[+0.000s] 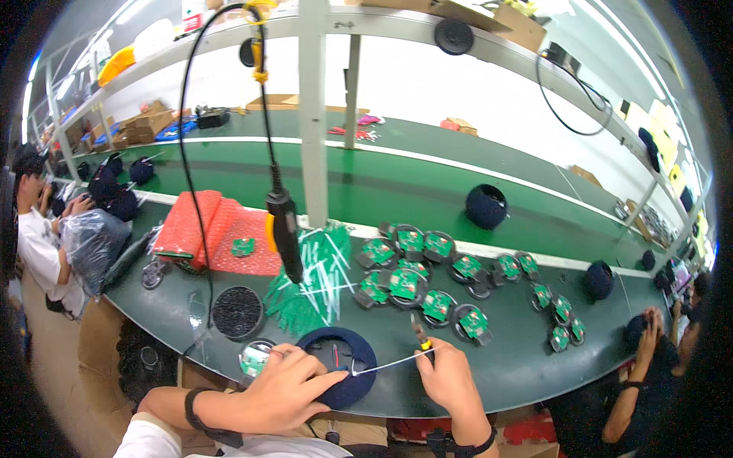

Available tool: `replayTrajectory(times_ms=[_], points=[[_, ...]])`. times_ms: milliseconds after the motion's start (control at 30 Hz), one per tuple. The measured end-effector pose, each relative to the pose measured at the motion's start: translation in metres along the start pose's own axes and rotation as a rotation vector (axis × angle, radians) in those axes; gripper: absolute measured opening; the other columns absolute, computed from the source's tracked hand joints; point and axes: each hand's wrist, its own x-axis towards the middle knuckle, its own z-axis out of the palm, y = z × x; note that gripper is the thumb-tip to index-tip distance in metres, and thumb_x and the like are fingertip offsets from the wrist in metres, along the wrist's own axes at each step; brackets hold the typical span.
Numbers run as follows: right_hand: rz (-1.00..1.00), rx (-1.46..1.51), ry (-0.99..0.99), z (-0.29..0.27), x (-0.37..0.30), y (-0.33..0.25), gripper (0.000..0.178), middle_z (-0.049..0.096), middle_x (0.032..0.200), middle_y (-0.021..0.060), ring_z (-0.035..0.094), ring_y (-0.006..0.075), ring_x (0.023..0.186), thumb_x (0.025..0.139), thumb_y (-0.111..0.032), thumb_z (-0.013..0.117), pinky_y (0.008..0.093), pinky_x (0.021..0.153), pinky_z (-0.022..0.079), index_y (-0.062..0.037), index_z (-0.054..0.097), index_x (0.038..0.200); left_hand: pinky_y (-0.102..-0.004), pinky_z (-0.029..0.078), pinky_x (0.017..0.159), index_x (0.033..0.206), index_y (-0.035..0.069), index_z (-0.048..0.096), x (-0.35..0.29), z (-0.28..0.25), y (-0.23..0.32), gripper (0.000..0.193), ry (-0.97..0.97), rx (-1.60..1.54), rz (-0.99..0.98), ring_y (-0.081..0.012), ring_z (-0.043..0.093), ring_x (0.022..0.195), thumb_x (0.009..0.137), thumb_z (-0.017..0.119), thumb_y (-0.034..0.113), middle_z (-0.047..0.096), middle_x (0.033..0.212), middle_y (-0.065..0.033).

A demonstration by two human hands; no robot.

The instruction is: Assemble electronic circuit boards into plastic housings and secure them with a power screwdriver.

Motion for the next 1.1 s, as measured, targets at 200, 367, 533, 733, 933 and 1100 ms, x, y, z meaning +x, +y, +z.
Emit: replayTrajectory(times_ms=[200,367,533,733,933,1100], points=[[0.187,-0.210,0.170,-0.043,-0.060,0.021,0.030,0.070,0.095,0.0271,0.068,0.0465,0.088,0.089,-0.016,0.069,0.0483,0.080,0.053,0.0035,0.068,0.112,-0.0495,0.036,0.090,0.131,0.014,0.065,0.032,0.025,0.015,0.063,-0.009,0.280,0.036,-0.0256,0.056,0.101,0.073,0.086,0.027,0.057,0.098,-0.0032],[0.144,0.285,-0.013,-0.023,-0.101,0.050,0.029,0.075,0.095,0.0173,0.074,0.0298,0.092,0.088,-0.011,0.068,0.0377,0.087,0.056,0.0029,0.068,0.113,-0.0470,0.037,0.088,0.112,0.014,0.073,0.057,-0.015,0.043,0.045,0.247,0.292,0.033,-0.0242,0.059,0.103,0.072,0.086,0.029,0.067,0.111,-0.0024],[0.143,0.242,0.245,-0.010,-0.095,0.049,0.029,0.074,0.095,0.0138,0.073,0.0271,0.089,0.089,-0.008,0.071,0.0369,0.085,0.055,0.0022,0.066,0.115,-0.0457,0.037,0.089,0.104,0.014,0.075,0.095,0.013,0.037,0.034,0.077,0.236,0.032,-0.0248,0.058,0.103,0.076,0.084,0.029,0.065,0.107,-0.0015],[-0.139,0.185,0.027,0.004,-0.087,0.024,0.037,0.069,0.097,0.0155,0.067,0.0267,0.079,0.087,-0.017,0.079,0.0353,0.074,0.054,0.0013,0.067,0.117,-0.0417,0.039,0.093,0.092,0.011,0.075,0.108,0.034,0.001,0.013,0.038,-0.263,-0.132,-0.0260,0.056,0.100,0.088,0.079,0.022,0.067,0.094,-0.0043],[-0.223,0.197,-0.027,0.022,-0.065,0.015,0.037,0.060,0.084,0.0116,0.059,0.0239,0.071,0.087,-0.016,0.078,0.0372,0.067,0.050,-0.0003,0.068,0.119,-0.0398,0.040,0.091,0.094,0.010,0.076,0.110,0.033,-0.004,0.012,0.034,-0.364,-0.112,-0.0247,0.055,0.099,0.092,0.077,0.022,0.065,0.089,-0.0044],[-0.235,0.247,-0.041,0.020,-0.055,0.012,0.039,0.061,0.083,0.0103,0.058,0.0209,0.071,0.084,-0.014,0.083,0.0327,0.067,0.049,0.0035,0.069,0.116,-0.0398,0.040,0.091,0.096,0.012,0.077,0.109,0.033,-0.006,0.012,0.010,-0.361,-0.113,-0.0246,0.054,0.099,0.093,0.076,0.023,0.063,0.088,-0.0041]])
